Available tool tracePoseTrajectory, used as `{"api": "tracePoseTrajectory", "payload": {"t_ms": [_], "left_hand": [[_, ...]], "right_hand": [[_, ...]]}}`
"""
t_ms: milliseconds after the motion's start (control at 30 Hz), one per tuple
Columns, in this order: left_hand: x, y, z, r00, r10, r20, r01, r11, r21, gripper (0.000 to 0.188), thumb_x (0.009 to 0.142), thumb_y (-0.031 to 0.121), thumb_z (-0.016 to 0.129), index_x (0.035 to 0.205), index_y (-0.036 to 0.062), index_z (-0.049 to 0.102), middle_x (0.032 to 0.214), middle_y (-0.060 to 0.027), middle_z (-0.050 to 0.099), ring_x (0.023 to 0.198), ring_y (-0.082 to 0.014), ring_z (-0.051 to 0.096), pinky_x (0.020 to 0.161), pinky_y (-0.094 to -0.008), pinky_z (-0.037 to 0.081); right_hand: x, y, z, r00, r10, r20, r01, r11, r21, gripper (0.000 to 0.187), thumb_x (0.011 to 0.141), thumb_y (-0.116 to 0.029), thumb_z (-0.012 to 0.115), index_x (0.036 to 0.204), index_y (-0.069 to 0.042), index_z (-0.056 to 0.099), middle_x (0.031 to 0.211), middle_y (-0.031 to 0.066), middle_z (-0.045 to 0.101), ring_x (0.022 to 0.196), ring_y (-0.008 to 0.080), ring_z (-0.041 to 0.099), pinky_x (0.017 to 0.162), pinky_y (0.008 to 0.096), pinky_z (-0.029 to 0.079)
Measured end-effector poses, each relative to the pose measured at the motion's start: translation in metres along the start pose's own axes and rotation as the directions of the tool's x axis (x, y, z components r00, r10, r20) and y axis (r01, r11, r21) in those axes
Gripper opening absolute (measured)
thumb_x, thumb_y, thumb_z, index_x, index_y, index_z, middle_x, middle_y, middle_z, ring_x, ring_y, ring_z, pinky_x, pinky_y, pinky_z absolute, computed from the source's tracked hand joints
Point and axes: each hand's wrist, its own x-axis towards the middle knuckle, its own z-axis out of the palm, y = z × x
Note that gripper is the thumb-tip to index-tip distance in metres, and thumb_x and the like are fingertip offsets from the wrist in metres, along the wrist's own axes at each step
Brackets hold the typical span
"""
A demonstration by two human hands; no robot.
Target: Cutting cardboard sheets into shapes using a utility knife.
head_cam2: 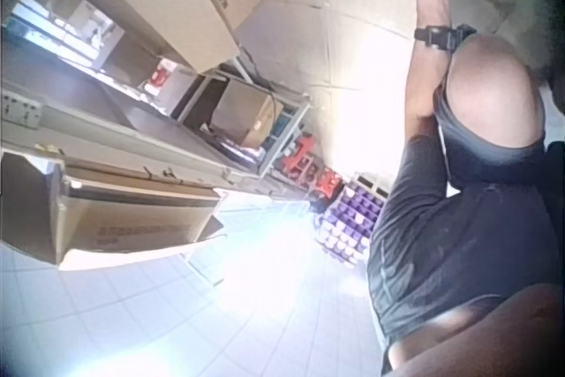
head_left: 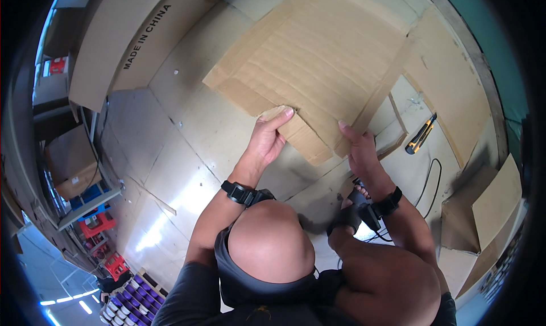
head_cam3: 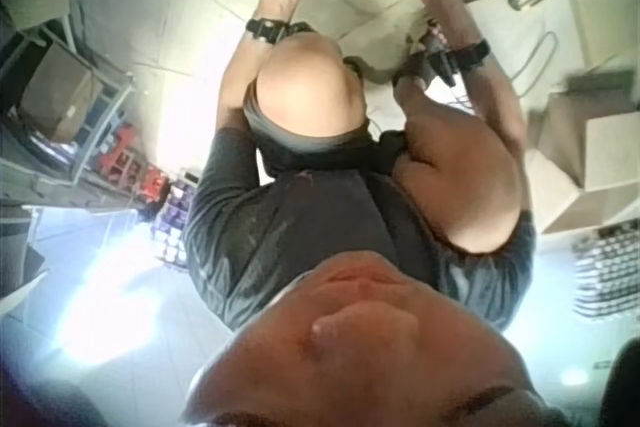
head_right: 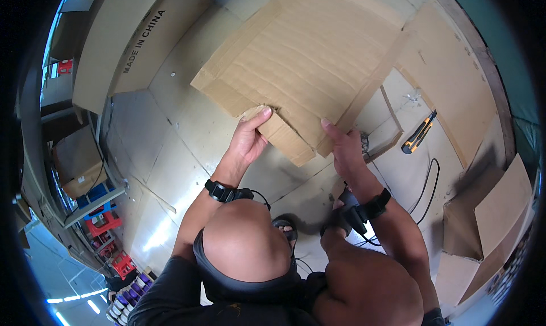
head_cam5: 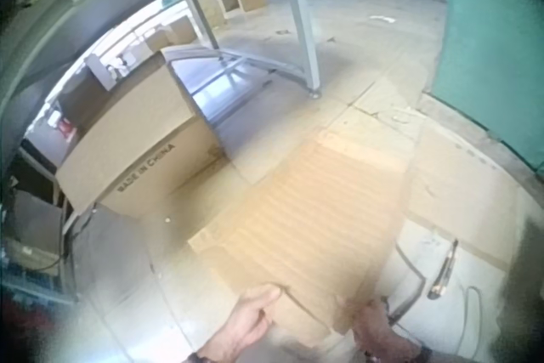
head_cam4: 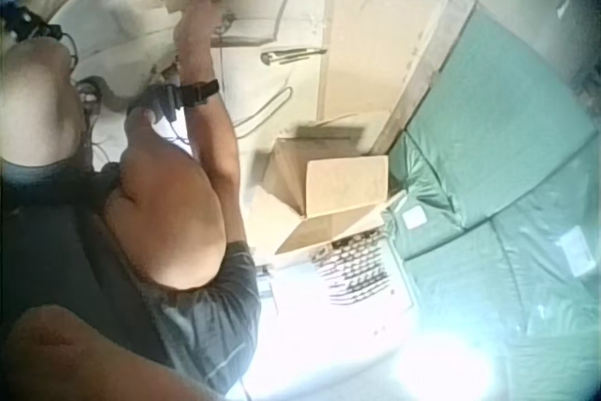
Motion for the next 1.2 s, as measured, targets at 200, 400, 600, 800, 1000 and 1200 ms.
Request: {"api": "tracePoseTrajectory", "payload": {"t_ms": [200,400,600,800,1000,1200], "left_hand": [[0.005,-0.010,-0.001,0.992,-0.013,-0.124,0.021,0.998,0.060,0.038,0.092,0.006,0.075,0.124,-0.0022,0.058,0.118,-0.0129,0.067,0.108,-0.0233,0.068,0.096,-0.0379,0.059],[0.016,-0.021,-0.022,0.988,-0.017,-0.157,0.026,0.998,0.057,0.040,0.092,0.004,0.073,0.128,-0.0045,0.055,0.118,-0.0152,0.067,0.108,-0.0238,0.069,0.094,-0.0356,0.060],[0.011,-0.022,-0.019,0.990,-0.043,-0.131,0.043,0.999,-0.002,0.036,0.092,0.000,0.071,0.124,-0.0052,0.057,0.115,-0.0145,0.068,0.102,-0.0224,0.071,0.091,-0.0349,0.061],[0.017,-0.025,-0.022,0.960,-0.091,-0.263,0.155,0.960,0.234,0.037,0.084,0.006,0.076,0.116,-0.0056,0.062,0.102,-0.0104,0.070,0.087,-0.0212,0.072,0.073,-0.0307,0.060],[0.032,-0.040,-0.043,0.936,-0.103,-0.337,0.143,0.985,0.096,0.029,0.082,0.010,0.072,0.105,-0.0059,0.064,0.092,-0.0097,0.067,0.077,-0.0194,0.068,0.063,-0.0313,0.054],[0.038,-0.056,-0.036,0.926,-0.096,-0.365,0.122,0.991,0.046,0.023,0.083,0.007,0.069,0.100,-0.0077,0.064,0.089,-0.0095,0.065,0.078,-0.0213,0.067,0.070,-0.0382,0.057]], "right_hand": [[-0.004,0.007,0.004,0.997,-0.037,-0.063,0.037,0.999,0.010,0.043,0.094,-0.014,0.074,0.130,0.005,0.059,0.126,0.0103,0.066,0.113,0.0182,0.063,0.100,0.0322,0.049],[-0.002,0.008,0.002,0.995,0.017,-0.102,-0.008,0.996,0.087,0.042,0.096,-0.014,0.072,0.130,0.006,0.058,0.128,0.0117,0.066,0.115,0.0202,0.063,0.100,0.0318,0.050],[0.000,0.010,-0.006,0.994,0.032,-0.103,-0.025,0.997,0.070,0.046,0.095,-0.015,0.073,0.131,0.008,0.057,0.129,0.0132,0.065,0.117,0.0220,0.064,0.103,0.0333,0.050],[0.005,0.007,-0.011,0.996,0.008,-0.090,-0.012,0.999,-0.049,0.047,0.093,-0.017,0.074,0.130,0.008,0.059,0.126,0.0124,0.067,0.113,0.0209,0.065,0.100,0.0336,0.049],[0.011,0.016,-0.012,0.997,-0.017,-0.072,0.009,0.993,-0.117,0.045,0.092,-0.018,0.075,0.127,0.007,0.062,0.122,0.0111,0.069,0.109,0.0185,0.065,0.096,0.0315,0.049],[0.007,0.025,-0.017,0.993,-0.001,-0.115,-0.014,0.991,-0.135,0.042,0.091,-0.018,0.076,0.123,0.006,0.064,0.120,0.0107,0.069,0.108,0.0176,0.065,0.095,0.0311,0.049]]}}
